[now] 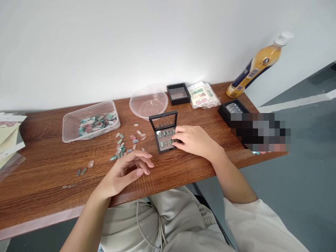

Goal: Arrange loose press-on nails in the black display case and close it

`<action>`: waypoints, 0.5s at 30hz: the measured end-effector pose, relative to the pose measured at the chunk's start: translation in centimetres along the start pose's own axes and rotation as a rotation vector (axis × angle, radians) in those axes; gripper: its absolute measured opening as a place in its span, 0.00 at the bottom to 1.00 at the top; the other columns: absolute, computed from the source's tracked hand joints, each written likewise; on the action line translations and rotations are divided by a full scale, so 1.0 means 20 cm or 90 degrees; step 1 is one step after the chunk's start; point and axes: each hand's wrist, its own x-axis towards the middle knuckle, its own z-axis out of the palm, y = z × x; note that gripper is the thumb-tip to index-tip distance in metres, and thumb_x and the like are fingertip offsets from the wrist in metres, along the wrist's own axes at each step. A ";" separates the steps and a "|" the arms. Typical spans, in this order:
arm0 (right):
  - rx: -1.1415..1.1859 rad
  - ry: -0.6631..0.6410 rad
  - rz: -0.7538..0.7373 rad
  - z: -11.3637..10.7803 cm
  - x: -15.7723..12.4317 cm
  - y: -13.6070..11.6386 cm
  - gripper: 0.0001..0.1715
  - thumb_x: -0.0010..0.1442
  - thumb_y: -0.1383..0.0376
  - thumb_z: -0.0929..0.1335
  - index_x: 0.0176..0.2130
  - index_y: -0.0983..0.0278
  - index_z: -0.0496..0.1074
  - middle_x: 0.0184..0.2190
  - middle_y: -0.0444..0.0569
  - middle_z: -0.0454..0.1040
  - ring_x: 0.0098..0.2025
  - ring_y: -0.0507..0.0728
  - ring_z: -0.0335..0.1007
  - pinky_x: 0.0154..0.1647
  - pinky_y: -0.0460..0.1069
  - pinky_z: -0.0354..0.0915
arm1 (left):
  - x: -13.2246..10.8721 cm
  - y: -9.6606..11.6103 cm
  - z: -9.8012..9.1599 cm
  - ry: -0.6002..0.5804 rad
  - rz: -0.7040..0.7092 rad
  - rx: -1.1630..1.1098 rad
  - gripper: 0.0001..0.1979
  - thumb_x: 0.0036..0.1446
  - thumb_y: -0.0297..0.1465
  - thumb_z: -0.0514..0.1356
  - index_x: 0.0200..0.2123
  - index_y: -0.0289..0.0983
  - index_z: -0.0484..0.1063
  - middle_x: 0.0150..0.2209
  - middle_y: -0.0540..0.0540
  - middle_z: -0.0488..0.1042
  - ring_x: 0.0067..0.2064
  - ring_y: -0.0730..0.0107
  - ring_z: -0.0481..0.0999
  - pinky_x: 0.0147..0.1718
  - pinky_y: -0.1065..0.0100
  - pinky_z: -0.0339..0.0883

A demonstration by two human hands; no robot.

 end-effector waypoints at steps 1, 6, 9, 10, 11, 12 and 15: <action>-0.003 -0.001 0.000 0.00 0.00 0.00 0.08 0.67 0.62 0.70 0.43 0.58 0.81 0.41 0.46 0.79 0.41 0.56 0.76 0.36 0.49 0.60 | 0.00 0.00 0.00 -0.001 -0.001 0.001 0.15 0.68 0.35 0.59 0.55 0.41 0.68 0.45 0.44 0.77 0.38 0.71 0.77 0.40 0.67 0.70; -0.014 -0.003 -0.002 0.01 0.00 0.00 0.07 0.66 0.62 0.70 0.42 0.58 0.81 0.40 0.45 0.78 0.40 0.56 0.75 0.35 0.49 0.61 | 0.00 0.01 0.00 0.000 0.002 0.008 0.15 0.68 0.35 0.58 0.55 0.39 0.68 0.45 0.42 0.77 0.38 0.70 0.77 0.40 0.67 0.70; -0.014 0.002 -0.005 0.01 0.00 0.00 0.07 0.66 0.62 0.70 0.42 0.58 0.81 0.40 0.45 0.78 0.40 0.56 0.75 0.35 0.50 0.61 | 0.01 0.01 0.01 0.002 0.006 0.010 0.14 0.68 0.35 0.58 0.54 0.39 0.69 0.44 0.42 0.77 0.38 0.70 0.77 0.40 0.66 0.70; -0.015 0.002 -0.006 0.01 0.00 0.00 0.07 0.66 0.62 0.71 0.42 0.58 0.81 0.40 0.45 0.78 0.40 0.56 0.75 0.35 0.50 0.61 | 0.01 0.01 0.01 0.003 0.007 0.010 0.14 0.68 0.35 0.58 0.54 0.39 0.69 0.44 0.42 0.77 0.38 0.70 0.77 0.40 0.66 0.70; -0.015 0.002 -0.006 0.01 0.00 0.00 0.07 0.66 0.62 0.71 0.42 0.58 0.81 0.40 0.45 0.78 0.40 0.56 0.75 0.35 0.50 0.61 | 0.01 0.01 0.01 0.004 0.008 0.010 0.14 0.68 0.35 0.58 0.54 0.38 0.69 0.44 0.42 0.77 0.38 0.69 0.77 0.40 0.66 0.70; -0.015 0.001 -0.005 0.00 0.00 0.00 0.07 0.66 0.62 0.71 0.42 0.58 0.81 0.40 0.45 0.78 0.40 0.56 0.75 0.35 0.50 0.61 | 0.01 0.01 0.01 0.004 0.008 0.010 0.14 0.67 0.35 0.58 0.55 0.38 0.69 0.44 0.42 0.77 0.38 0.69 0.77 0.40 0.66 0.70; -0.014 -0.003 -0.003 0.00 0.00 0.00 0.07 0.66 0.62 0.71 0.42 0.58 0.81 0.39 0.45 0.78 0.39 0.56 0.75 0.35 0.49 0.61 | 0.00 0.01 0.01 0.003 0.007 0.010 0.14 0.68 0.35 0.58 0.55 0.38 0.69 0.44 0.42 0.77 0.38 0.69 0.77 0.40 0.66 0.70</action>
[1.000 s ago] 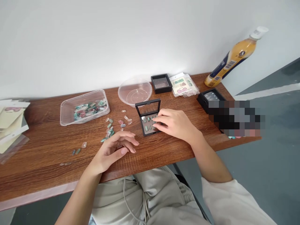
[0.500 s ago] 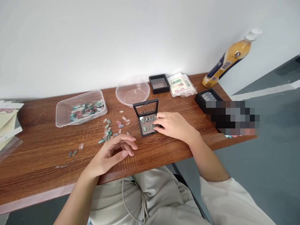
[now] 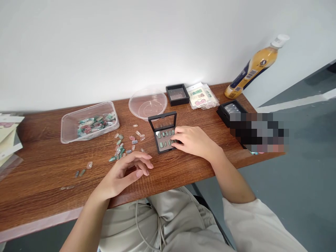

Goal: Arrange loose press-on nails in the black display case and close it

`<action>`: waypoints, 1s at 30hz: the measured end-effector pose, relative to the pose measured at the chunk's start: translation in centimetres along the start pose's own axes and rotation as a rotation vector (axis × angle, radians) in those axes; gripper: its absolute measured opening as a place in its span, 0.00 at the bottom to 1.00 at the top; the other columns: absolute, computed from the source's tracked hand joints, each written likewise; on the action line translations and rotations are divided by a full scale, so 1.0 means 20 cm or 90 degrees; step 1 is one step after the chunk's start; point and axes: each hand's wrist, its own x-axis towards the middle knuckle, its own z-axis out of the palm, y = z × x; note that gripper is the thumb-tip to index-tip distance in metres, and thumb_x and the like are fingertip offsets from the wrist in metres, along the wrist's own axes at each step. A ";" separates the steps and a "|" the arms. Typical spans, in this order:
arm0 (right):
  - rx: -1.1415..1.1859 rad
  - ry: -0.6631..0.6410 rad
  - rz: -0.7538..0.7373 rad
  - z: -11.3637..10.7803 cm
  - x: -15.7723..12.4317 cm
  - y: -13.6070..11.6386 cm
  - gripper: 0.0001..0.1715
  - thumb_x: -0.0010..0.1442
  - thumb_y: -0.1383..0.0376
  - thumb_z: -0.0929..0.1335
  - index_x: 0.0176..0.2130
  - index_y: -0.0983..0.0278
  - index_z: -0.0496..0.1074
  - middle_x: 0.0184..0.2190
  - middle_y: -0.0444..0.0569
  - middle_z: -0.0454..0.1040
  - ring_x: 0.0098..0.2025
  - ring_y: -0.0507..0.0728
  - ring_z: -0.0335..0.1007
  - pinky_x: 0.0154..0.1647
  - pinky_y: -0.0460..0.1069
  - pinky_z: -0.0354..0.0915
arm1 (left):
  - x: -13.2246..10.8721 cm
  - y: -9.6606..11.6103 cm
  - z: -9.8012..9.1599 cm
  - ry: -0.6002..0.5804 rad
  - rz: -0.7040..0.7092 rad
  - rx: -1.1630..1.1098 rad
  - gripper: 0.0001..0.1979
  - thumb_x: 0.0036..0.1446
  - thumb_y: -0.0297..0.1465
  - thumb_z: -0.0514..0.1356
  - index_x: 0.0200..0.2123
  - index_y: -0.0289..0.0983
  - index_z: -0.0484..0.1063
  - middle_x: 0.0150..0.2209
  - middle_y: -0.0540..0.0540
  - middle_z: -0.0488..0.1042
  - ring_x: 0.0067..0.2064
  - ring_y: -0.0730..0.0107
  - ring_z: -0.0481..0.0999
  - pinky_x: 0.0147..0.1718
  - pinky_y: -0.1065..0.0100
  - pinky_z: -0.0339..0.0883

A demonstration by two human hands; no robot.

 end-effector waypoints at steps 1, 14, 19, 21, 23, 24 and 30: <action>0.000 -0.001 0.001 0.00 0.00 0.00 0.07 0.66 0.62 0.71 0.42 0.58 0.81 0.39 0.46 0.78 0.39 0.56 0.75 0.35 0.49 0.61 | 0.00 0.00 0.00 0.000 0.000 0.000 0.14 0.68 0.35 0.58 0.55 0.38 0.69 0.44 0.42 0.77 0.38 0.69 0.77 0.40 0.66 0.70; 0.023 0.007 0.018 -0.02 -0.02 0.03 0.09 0.67 0.62 0.69 0.44 0.59 0.80 0.38 0.46 0.77 0.37 0.55 0.74 0.35 0.48 0.60 | 0.00 0.00 0.00 0.002 -0.001 -0.004 0.15 0.67 0.36 0.59 0.54 0.38 0.69 0.43 0.42 0.77 0.38 0.69 0.76 0.40 0.66 0.69; 0.027 -0.001 0.015 -0.01 -0.02 0.04 0.07 0.66 0.62 0.70 0.42 0.58 0.80 0.38 0.46 0.78 0.37 0.55 0.74 0.35 0.48 0.59 | 0.00 0.00 0.00 0.001 0.005 -0.003 0.15 0.67 0.35 0.59 0.55 0.38 0.69 0.44 0.42 0.77 0.39 0.69 0.76 0.40 0.66 0.69; 0.030 0.001 0.012 -0.01 -0.02 0.04 0.07 0.66 0.63 0.70 0.41 0.59 0.80 0.37 0.46 0.78 0.37 0.55 0.74 0.35 0.48 0.59 | 0.00 0.00 0.00 0.002 0.004 -0.003 0.15 0.67 0.36 0.59 0.54 0.38 0.69 0.44 0.41 0.77 0.38 0.69 0.76 0.40 0.66 0.70; 0.030 0.001 0.014 -0.01 -0.02 0.04 0.06 0.66 0.63 0.70 0.41 0.59 0.79 0.37 0.46 0.78 0.36 0.55 0.73 0.34 0.48 0.59 | 0.00 0.00 0.00 0.002 0.004 -0.002 0.15 0.67 0.36 0.59 0.54 0.38 0.69 0.43 0.41 0.77 0.38 0.69 0.76 0.40 0.66 0.70; 0.030 0.000 0.018 -0.01 -0.02 0.05 0.06 0.66 0.63 0.70 0.40 0.59 0.79 0.36 0.45 0.78 0.36 0.54 0.73 0.34 0.48 0.59 | 0.00 0.00 0.00 0.002 0.004 -0.001 0.15 0.67 0.36 0.59 0.54 0.38 0.69 0.43 0.41 0.77 0.38 0.69 0.76 0.40 0.66 0.70; 0.043 0.002 0.029 -0.02 -0.03 0.04 0.06 0.65 0.61 0.70 0.40 0.59 0.78 0.35 0.45 0.77 0.35 0.54 0.72 0.34 0.49 0.59 | -0.01 -0.01 0.00 0.000 0.003 0.002 0.15 0.67 0.35 0.58 0.55 0.39 0.68 0.44 0.42 0.77 0.38 0.70 0.76 0.40 0.67 0.70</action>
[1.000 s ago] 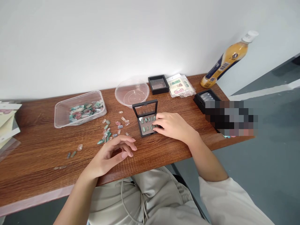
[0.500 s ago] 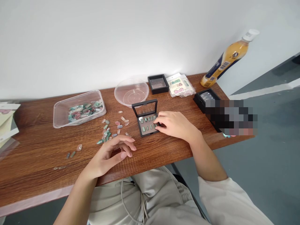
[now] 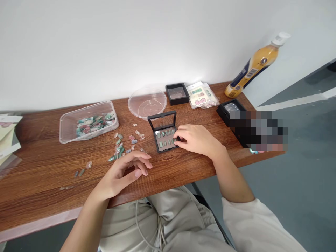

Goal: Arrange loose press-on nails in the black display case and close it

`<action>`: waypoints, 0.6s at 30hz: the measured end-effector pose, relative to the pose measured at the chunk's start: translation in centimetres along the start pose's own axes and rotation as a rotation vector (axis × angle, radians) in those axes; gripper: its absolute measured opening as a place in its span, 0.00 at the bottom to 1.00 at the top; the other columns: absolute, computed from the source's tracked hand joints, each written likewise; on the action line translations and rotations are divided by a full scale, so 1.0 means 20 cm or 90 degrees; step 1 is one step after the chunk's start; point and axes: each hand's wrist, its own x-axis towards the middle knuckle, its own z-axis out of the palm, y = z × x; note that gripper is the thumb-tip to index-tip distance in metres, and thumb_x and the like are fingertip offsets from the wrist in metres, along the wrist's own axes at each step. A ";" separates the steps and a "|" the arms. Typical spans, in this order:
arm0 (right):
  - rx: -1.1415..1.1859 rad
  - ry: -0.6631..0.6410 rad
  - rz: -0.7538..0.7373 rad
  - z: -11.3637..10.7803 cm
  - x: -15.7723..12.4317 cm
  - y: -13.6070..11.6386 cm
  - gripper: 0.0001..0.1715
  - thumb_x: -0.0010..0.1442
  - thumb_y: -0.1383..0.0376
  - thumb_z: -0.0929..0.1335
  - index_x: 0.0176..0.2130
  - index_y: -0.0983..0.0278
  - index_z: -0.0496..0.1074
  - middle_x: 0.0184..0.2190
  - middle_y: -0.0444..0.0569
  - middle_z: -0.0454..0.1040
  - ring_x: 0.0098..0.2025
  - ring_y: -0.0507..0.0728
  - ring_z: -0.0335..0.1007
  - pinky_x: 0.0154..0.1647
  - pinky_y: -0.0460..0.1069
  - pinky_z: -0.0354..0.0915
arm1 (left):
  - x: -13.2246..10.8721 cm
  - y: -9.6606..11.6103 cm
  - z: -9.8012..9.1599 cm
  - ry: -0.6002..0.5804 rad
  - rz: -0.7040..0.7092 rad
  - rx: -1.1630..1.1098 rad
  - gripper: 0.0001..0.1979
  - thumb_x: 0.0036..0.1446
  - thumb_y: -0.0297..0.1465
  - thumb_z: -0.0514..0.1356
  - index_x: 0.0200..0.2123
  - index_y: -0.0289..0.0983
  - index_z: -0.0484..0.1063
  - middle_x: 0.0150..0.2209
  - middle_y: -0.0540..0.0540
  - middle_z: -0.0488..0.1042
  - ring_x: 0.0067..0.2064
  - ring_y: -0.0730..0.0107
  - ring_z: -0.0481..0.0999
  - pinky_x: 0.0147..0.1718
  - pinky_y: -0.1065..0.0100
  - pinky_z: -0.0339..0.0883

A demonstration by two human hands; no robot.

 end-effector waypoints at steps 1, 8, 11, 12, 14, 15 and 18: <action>0.007 0.015 -0.004 0.00 0.00 0.00 0.06 0.65 0.61 0.70 0.41 0.60 0.78 0.34 0.45 0.77 0.35 0.55 0.72 0.35 0.49 0.60 | 0.00 0.00 0.00 0.000 0.000 0.000 0.15 0.67 0.35 0.59 0.55 0.39 0.68 0.44 0.42 0.77 0.38 0.70 0.76 0.40 0.67 0.70; 0.100 0.297 -0.031 -0.02 -0.03 -0.02 0.15 0.66 0.62 0.68 0.52 0.59 0.73 0.44 0.52 0.76 0.44 0.60 0.74 0.43 0.55 0.71 | 0.00 0.00 0.00 0.032 0.001 0.013 0.15 0.67 0.36 0.59 0.54 0.38 0.69 0.43 0.42 0.78 0.37 0.69 0.76 0.38 0.67 0.69; 0.114 0.386 -0.023 -0.01 -0.02 -0.02 0.24 0.65 0.61 0.68 0.60 0.57 0.67 0.55 0.55 0.71 0.55 0.65 0.71 0.49 0.59 0.74 | 0.00 0.00 0.01 0.064 -0.008 0.063 0.14 0.67 0.36 0.59 0.52 0.38 0.69 0.41 0.43 0.78 0.36 0.69 0.77 0.35 0.68 0.69; 0.115 0.399 -0.024 0.00 -0.02 -0.02 0.26 0.65 0.61 0.68 0.61 0.56 0.66 0.58 0.56 0.70 0.58 0.67 0.69 0.51 0.60 0.74 | 0.00 -0.01 0.02 0.090 -0.005 0.102 0.13 0.67 0.36 0.59 0.51 0.38 0.69 0.40 0.44 0.78 0.36 0.69 0.77 0.34 0.69 0.68; 0.116 0.409 -0.027 0.00 -0.01 -0.02 0.28 0.66 0.62 0.67 0.64 0.55 0.63 0.62 0.55 0.67 0.62 0.67 0.66 0.57 0.62 0.71 | 0.02 -0.02 0.03 0.173 0.012 0.242 0.11 0.66 0.35 0.59 0.49 0.39 0.70 0.38 0.45 0.78 0.35 0.69 0.76 0.34 0.68 0.68; 0.118 0.411 -0.026 0.00 -0.01 -0.03 0.28 0.67 0.63 0.66 0.64 0.55 0.62 0.63 0.54 0.67 0.63 0.67 0.65 0.59 0.63 0.70 | 0.02 -0.04 0.04 0.222 0.026 0.336 0.10 0.66 0.35 0.59 0.48 0.39 0.71 0.37 0.46 0.78 0.34 0.69 0.76 0.35 0.68 0.67; 0.123 0.403 -0.013 0.00 0.00 -0.03 0.29 0.68 0.63 0.65 0.66 0.55 0.60 0.65 0.54 0.65 0.66 0.67 0.62 0.62 0.64 0.68 | 0.04 -0.07 0.04 0.298 0.068 0.552 0.10 0.63 0.35 0.62 0.46 0.40 0.73 0.39 0.46 0.79 0.37 0.65 0.76 0.38 0.65 0.65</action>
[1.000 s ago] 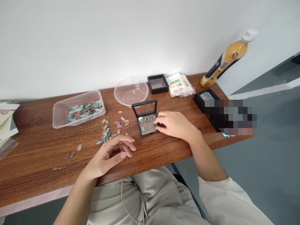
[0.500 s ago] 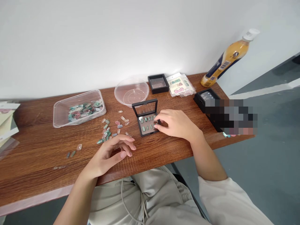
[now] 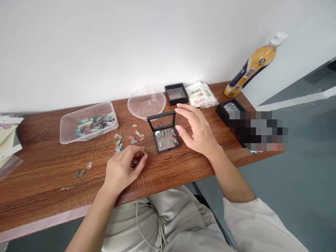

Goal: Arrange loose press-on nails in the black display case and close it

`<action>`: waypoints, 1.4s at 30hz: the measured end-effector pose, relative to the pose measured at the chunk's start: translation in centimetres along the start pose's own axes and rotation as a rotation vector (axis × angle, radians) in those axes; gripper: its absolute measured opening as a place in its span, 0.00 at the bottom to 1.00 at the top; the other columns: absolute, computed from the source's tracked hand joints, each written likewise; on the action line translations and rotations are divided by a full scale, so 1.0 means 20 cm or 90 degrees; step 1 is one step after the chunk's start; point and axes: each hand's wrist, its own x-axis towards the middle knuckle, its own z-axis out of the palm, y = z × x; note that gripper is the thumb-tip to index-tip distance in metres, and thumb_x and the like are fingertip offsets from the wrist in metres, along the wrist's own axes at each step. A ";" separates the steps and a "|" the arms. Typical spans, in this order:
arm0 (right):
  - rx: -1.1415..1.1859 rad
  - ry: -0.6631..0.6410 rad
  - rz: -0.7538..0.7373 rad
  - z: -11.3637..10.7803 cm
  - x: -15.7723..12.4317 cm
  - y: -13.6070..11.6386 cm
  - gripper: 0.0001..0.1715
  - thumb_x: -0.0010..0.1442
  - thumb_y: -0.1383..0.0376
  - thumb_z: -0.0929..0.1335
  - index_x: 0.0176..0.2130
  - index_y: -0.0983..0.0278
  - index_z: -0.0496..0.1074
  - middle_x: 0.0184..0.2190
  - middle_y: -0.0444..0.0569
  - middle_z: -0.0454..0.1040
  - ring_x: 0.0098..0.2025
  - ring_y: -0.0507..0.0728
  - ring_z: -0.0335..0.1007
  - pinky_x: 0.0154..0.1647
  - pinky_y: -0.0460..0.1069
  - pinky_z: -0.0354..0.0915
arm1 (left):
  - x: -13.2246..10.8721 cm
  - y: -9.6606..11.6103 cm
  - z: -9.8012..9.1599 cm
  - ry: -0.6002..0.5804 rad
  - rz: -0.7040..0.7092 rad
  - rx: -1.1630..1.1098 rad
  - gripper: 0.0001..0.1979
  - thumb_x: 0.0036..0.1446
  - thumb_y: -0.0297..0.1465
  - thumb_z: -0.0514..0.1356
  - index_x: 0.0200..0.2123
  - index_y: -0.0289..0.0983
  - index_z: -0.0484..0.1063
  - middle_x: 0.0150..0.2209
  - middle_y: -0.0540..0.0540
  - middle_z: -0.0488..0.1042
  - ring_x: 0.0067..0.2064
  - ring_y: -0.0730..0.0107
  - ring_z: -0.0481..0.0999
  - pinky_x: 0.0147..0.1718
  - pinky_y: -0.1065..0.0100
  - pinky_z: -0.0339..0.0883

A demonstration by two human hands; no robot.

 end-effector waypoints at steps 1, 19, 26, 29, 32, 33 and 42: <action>-0.001 -0.010 0.005 0.00 0.00 0.00 0.30 0.69 0.63 0.64 0.68 0.55 0.58 0.67 0.53 0.63 0.67 0.67 0.61 0.63 0.64 0.67 | 0.00 -0.01 0.01 0.006 0.015 0.024 0.10 0.62 0.35 0.62 0.46 0.40 0.73 0.40 0.45 0.79 0.38 0.63 0.77 0.39 0.64 0.65; -0.090 -0.157 -0.058 0.05 0.02 -0.04 0.37 0.70 0.63 0.62 0.73 0.61 0.48 0.72 0.56 0.55 0.72 0.64 0.53 0.69 0.63 0.58 | 0.04 0.01 0.11 0.085 0.133 0.330 0.31 0.61 0.44 0.63 0.58 0.30 0.61 0.54 0.30 0.73 0.54 0.44 0.73 0.49 0.53 0.65; -0.078 -0.138 -0.083 0.06 0.01 -0.05 0.35 0.70 0.65 0.62 0.72 0.61 0.52 0.70 0.56 0.60 0.70 0.64 0.58 0.67 0.63 0.62 | 0.04 0.00 0.11 0.065 0.124 0.312 0.36 0.58 0.46 0.64 0.61 0.30 0.59 0.57 0.29 0.72 0.57 0.42 0.72 0.52 0.51 0.64; -0.070 -0.127 -0.095 0.07 0.01 -0.05 0.33 0.70 0.67 0.63 0.71 0.62 0.55 0.68 0.56 0.62 0.69 0.64 0.60 0.66 0.62 0.64 | 0.03 0.00 0.11 0.062 0.119 0.297 0.37 0.58 0.47 0.64 0.62 0.31 0.58 0.58 0.29 0.71 0.59 0.42 0.71 0.54 0.50 0.63; -0.056 -0.099 -0.101 0.06 0.01 -0.05 0.28 0.70 0.69 0.63 0.67 0.62 0.62 0.65 0.55 0.67 0.65 0.62 0.66 0.64 0.60 0.66 | 0.03 -0.01 0.11 0.060 0.109 0.283 0.40 0.59 0.46 0.64 0.65 0.30 0.54 0.61 0.28 0.69 0.62 0.42 0.69 0.57 0.50 0.61; -0.045 -0.086 -0.101 0.06 0.00 -0.05 0.26 0.70 0.70 0.63 0.65 0.61 0.64 0.63 0.55 0.70 0.64 0.61 0.68 0.63 0.59 0.67 | 0.03 -0.01 0.11 0.056 0.102 0.278 0.41 0.59 0.46 0.64 0.66 0.30 0.52 0.62 0.27 0.68 0.63 0.42 0.68 0.58 0.49 0.61; 0.033 -0.001 -0.075 0.06 -0.03 -0.03 0.17 0.66 0.72 0.68 0.53 0.60 0.75 0.47 0.50 0.81 0.45 0.56 0.80 0.47 0.50 0.76 | 0.03 -0.03 0.08 0.006 0.053 0.226 0.52 0.60 0.38 0.64 0.73 0.35 0.29 0.71 0.32 0.56 0.71 0.49 0.59 0.64 0.50 0.56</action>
